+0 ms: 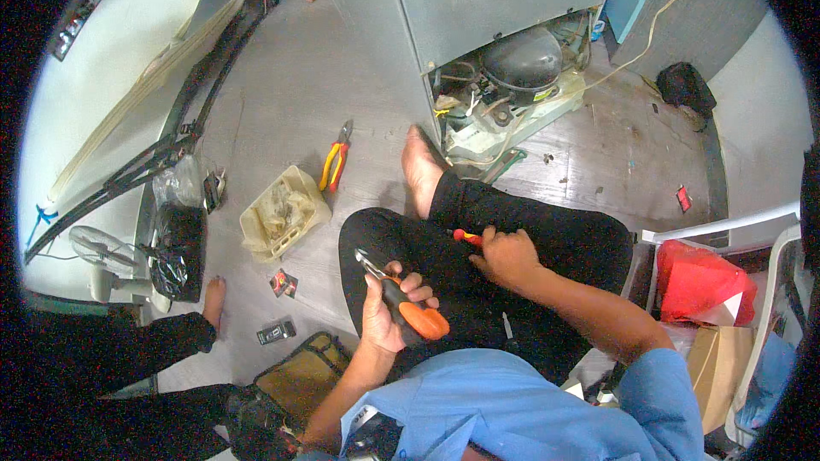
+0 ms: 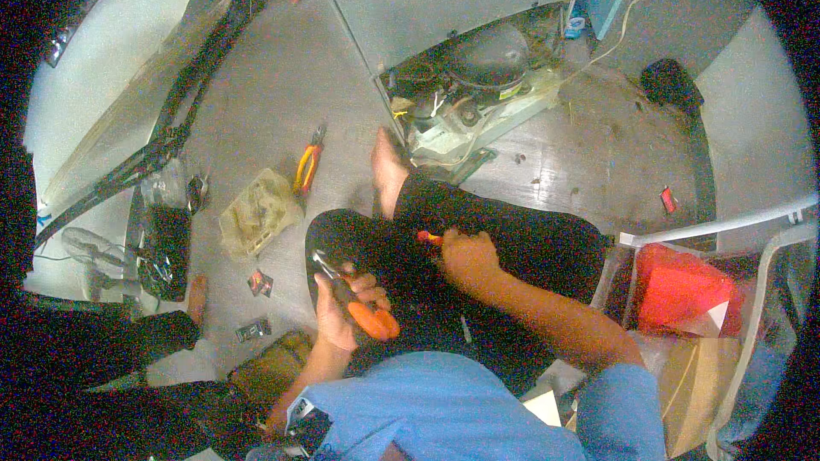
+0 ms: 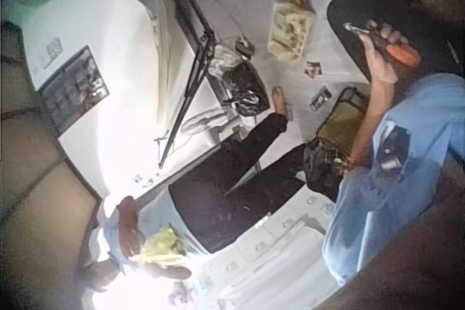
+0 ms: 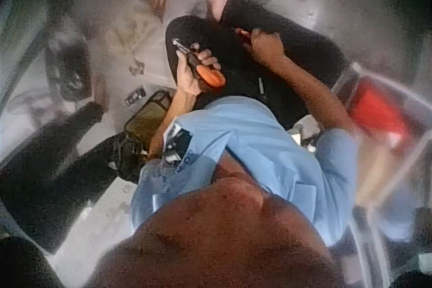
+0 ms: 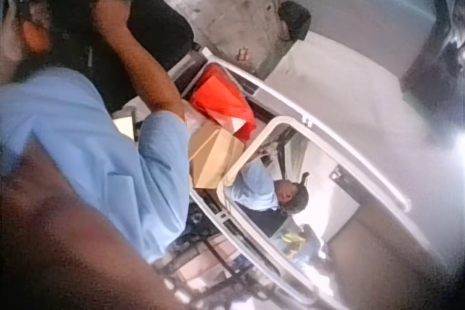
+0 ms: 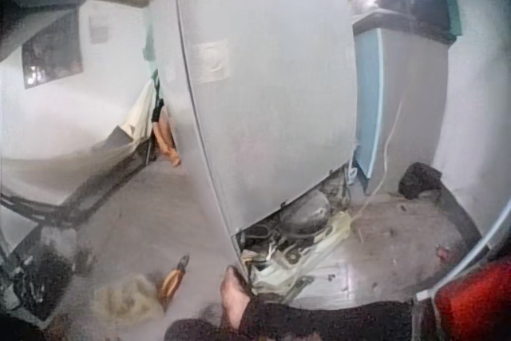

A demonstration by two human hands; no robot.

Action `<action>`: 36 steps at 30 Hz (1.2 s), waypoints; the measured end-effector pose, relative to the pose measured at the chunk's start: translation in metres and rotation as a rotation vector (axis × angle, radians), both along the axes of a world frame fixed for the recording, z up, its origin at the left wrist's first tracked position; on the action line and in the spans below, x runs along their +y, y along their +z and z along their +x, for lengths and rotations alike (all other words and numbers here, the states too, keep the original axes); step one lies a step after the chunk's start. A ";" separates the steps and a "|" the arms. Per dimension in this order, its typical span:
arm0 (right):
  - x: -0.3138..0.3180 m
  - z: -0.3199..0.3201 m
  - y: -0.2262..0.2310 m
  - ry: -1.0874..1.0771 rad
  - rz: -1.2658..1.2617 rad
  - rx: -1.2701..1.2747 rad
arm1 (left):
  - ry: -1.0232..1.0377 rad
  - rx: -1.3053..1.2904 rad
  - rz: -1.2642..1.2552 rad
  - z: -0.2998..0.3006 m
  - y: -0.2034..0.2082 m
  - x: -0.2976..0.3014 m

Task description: The person sits on the floor and repairs an appliance by stripping and twisting wires, using pliers and a screwdriver. They then use a multimeter to test the connections and pack the tools into a bag.

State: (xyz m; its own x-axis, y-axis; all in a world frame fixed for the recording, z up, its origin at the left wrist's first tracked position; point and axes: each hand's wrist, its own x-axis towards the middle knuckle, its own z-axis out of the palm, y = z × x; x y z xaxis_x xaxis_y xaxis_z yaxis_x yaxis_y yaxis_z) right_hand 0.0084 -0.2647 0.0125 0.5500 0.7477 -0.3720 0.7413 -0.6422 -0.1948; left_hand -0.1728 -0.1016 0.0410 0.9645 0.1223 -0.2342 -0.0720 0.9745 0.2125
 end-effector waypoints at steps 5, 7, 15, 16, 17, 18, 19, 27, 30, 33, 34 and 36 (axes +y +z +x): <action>0.013 0.011 -0.026 -0.007 -0.107 0.061 | -0.029 0.044 0.111 0.000 -0.003 -0.004; 0.019 0.022 -0.023 -0.029 -0.132 0.140 | -0.056 0.063 0.208 0.002 0.001 -0.003; 0.003 0.060 0.010 -0.138 0.109 0.752 | 0.001 0.000 0.245 0.006 0.009 0.002; -0.002 0.061 0.029 -0.216 0.222 0.953 | 0.046 0.052 0.297 0.005 0.008 0.003; -0.005 0.060 0.055 -0.119 0.259 0.974 | 0.106 0.097 0.363 0.006 0.008 0.004; -0.008 0.058 0.078 -0.025 0.297 0.995 | 0.123 0.090 0.395 0.007 0.009 0.005; -0.012 0.056 0.088 0.037 0.334 1.025 | 0.132 0.078 0.425 0.011 0.010 0.005; 0.028 -0.062 0.156 0.219 0.597 0.094 | 0.004 -0.058 0.389 0.019 0.005 -0.003; 0.040 -0.085 0.135 0.326 0.766 -0.024 | 0.181 -0.119 0.342 -0.002 -0.041 -0.005; 0.051 -0.072 0.127 0.312 1.038 0.191 | 0.397 -0.365 0.245 0.000 -0.069 -0.016; 0.049 -0.055 0.115 0.373 1.033 0.121 | 0.232 -0.334 0.143 -0.007 -0.054 -0.007; 0.047 0.006 0.089 0.028 0.883 0.102 | -0.080 -0.260 -0.058 -0.018 -0.019 0.005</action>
State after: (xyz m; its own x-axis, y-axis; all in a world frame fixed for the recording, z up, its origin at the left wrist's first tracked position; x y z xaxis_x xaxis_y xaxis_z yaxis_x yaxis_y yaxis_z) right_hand 0.0148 -0.2176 0.1020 0.5228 0.7978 0.3004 0.7067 -0.2086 -0.6760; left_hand -0.1910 -0.0963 0.0219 0.9991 0.0373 0.0183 -0.0395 0.9893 0.1404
